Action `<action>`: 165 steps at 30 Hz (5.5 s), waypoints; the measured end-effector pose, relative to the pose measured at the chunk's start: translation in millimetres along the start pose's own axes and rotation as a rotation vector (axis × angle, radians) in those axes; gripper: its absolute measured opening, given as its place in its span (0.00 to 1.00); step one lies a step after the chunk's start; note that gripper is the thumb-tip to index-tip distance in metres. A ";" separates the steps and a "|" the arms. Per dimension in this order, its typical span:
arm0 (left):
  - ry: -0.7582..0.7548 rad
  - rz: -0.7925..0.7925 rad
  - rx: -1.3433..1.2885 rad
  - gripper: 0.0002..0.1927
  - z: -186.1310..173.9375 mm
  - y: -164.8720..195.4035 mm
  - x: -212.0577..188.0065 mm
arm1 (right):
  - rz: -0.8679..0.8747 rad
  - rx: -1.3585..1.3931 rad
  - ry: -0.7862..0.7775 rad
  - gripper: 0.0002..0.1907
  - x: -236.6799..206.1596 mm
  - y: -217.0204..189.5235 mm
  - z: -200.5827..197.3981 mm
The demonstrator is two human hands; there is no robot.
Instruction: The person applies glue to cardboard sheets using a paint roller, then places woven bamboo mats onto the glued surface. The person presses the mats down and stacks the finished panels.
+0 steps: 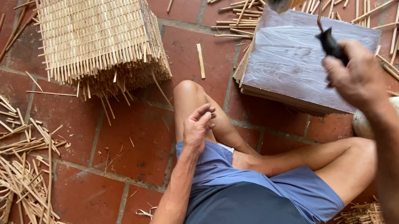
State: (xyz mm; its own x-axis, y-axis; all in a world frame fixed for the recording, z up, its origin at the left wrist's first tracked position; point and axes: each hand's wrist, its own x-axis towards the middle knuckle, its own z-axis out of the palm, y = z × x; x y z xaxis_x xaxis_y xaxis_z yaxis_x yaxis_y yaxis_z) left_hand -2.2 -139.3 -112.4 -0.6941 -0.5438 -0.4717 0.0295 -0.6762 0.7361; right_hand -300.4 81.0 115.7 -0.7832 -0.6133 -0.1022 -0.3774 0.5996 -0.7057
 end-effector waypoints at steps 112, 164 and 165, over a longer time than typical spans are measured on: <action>-0.325 -0.245 -0.111 0.06 -5.4 -60.0 21.3 | 0.351 0.090 0.646 0.19 -327.7 52.0 99.7; -1.180 -0.538 0.850 0.14 165.4 -142.2 -211.6 | 1.478 -0.053 1.163 0.14 -730.9 273.8 32.4; -1.181 -0.539 0.852 0.14 165.8 -142.8 -211.2 | 1.481 -0.027 1.184 0.12 -730.9 267.0 29.7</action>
State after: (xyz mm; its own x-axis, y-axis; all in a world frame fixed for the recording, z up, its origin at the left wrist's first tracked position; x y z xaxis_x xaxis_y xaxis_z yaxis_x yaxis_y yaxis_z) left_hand 20.9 154.5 -37.5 -0.6525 0.6262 -0.4267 -0.5201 0.0394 0.8532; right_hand 186.0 674.1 -18.9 -0.3240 0.9444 -0.0563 0.8269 0.2538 -0.5019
